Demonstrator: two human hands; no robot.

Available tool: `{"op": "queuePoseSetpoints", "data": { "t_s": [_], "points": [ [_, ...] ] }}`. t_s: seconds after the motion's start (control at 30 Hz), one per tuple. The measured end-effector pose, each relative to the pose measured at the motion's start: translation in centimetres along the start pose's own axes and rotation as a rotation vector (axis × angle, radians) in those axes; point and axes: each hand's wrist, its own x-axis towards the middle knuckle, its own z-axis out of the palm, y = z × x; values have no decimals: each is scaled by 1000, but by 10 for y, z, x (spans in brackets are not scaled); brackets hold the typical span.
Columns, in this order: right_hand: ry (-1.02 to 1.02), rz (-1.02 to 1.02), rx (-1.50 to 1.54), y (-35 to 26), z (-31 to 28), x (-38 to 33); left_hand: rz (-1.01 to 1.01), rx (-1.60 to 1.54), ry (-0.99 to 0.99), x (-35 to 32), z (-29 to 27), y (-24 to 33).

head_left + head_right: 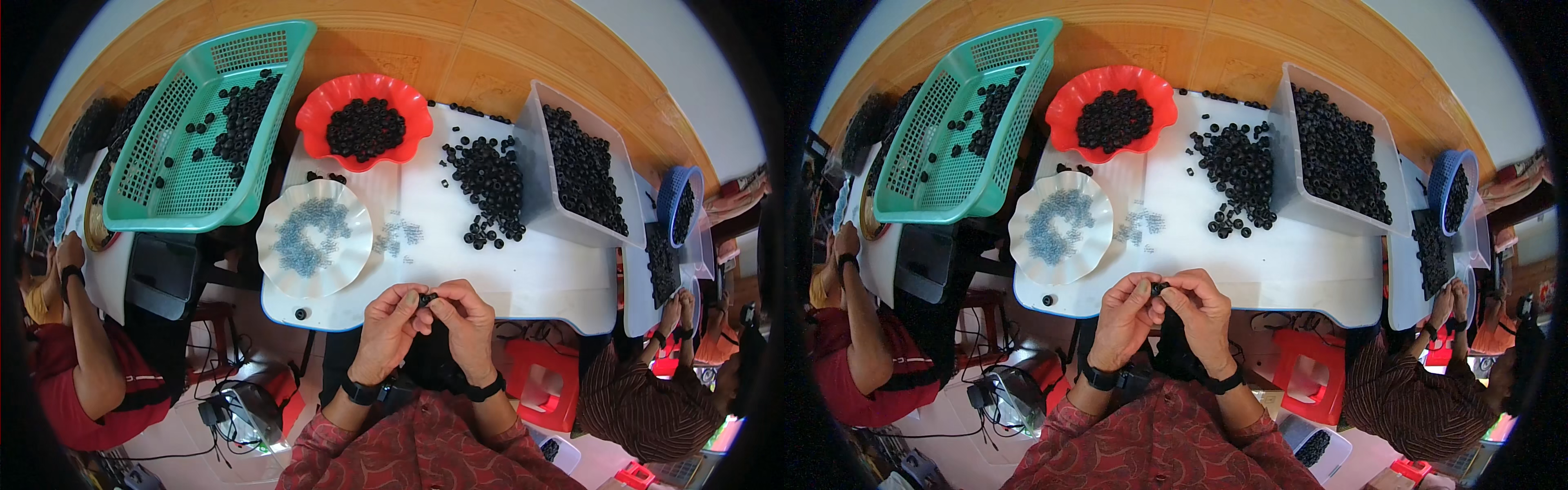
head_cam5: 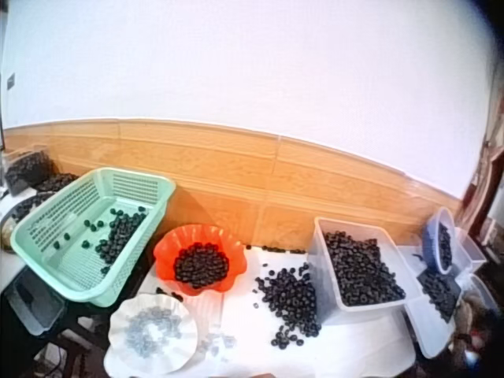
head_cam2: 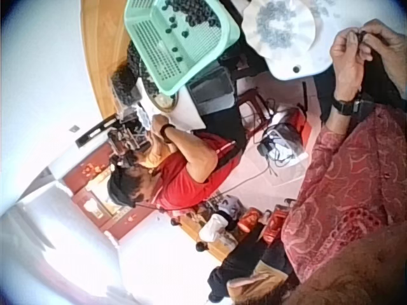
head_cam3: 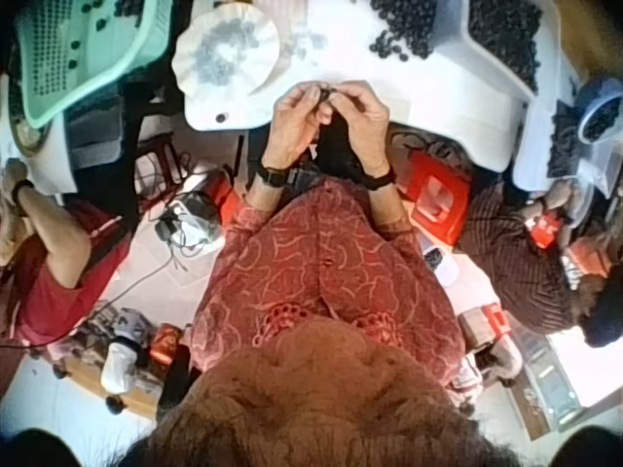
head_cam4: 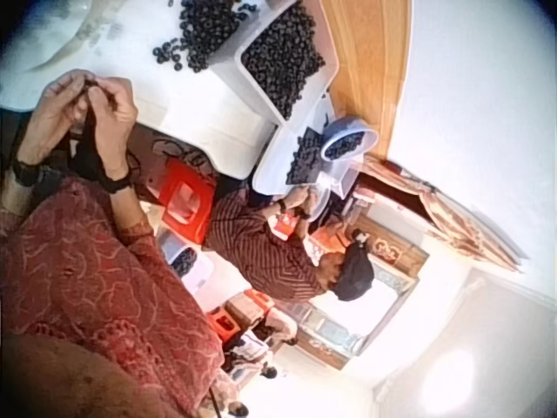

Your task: Inspecting and sorting black rubber gaskets or seals into containers and trays at a workstation.

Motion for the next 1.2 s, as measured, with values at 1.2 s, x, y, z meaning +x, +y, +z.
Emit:
{"op": "queuePoseSetpoints", "data": {
  "t_s": [1.2],
  "points": [
    [47, 27, 198, 6, 7, 0, 60, -104, -55, 1, -5, -6]
  ]
}}
